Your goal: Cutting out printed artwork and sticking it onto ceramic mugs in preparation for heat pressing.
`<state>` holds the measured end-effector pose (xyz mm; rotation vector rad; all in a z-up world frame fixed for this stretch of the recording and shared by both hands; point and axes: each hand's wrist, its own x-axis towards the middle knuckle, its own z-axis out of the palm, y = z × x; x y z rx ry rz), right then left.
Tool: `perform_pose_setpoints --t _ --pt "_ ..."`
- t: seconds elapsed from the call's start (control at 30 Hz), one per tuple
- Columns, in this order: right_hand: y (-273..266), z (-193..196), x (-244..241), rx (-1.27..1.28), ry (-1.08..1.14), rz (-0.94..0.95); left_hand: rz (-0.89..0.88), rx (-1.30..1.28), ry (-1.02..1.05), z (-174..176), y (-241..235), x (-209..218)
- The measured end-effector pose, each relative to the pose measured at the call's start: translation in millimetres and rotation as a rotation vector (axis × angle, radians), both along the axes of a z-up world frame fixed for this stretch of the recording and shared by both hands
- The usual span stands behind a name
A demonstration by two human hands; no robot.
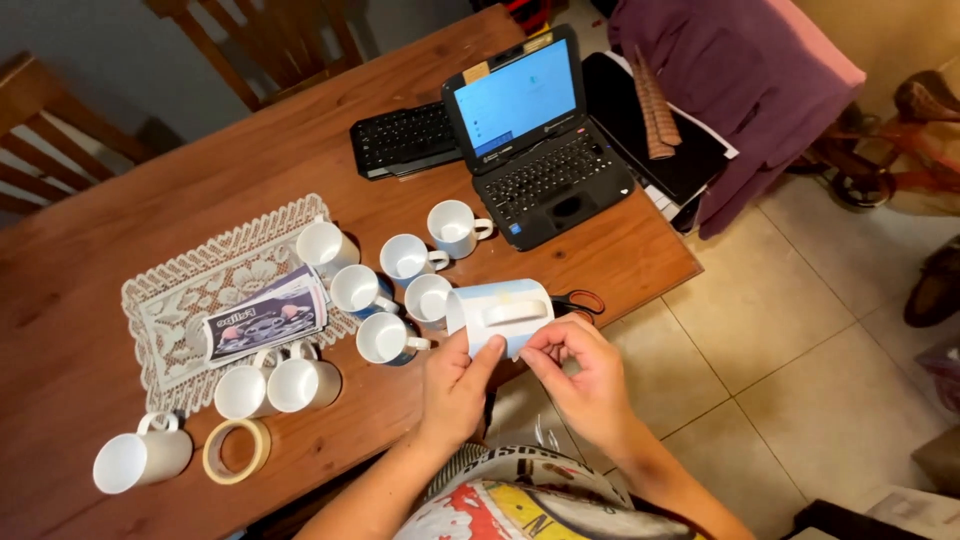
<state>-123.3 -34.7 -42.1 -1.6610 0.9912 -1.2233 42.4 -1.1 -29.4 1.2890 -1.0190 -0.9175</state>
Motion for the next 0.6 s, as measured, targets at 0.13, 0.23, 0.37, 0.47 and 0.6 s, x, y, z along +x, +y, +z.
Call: perform_pose_setpoints --t 0.13,0.23,0.37,0.47,0.6 --pt "8 6 1 -0.003 0.058 -0.100 -0.123 -0.023 -0.121 -16 6 -4" --pt "12 11 3 -0.018 0.094 -0.178 -0.120 -0.053 -0.200 -19 8 -9" --pt "21 5 9 0.054 -0.054 -0.319 -0.117 -0.184 -0.313 -7 10 -14" --pt "20 0 6 0.134 -0.125 -0.396 -0.145 -0.182 -0.268 -11 15 -21" --pt "18 5 -2 0.108 -0.074 -0.352 -0.151 -0.099 -0.178 -13 17 -22"
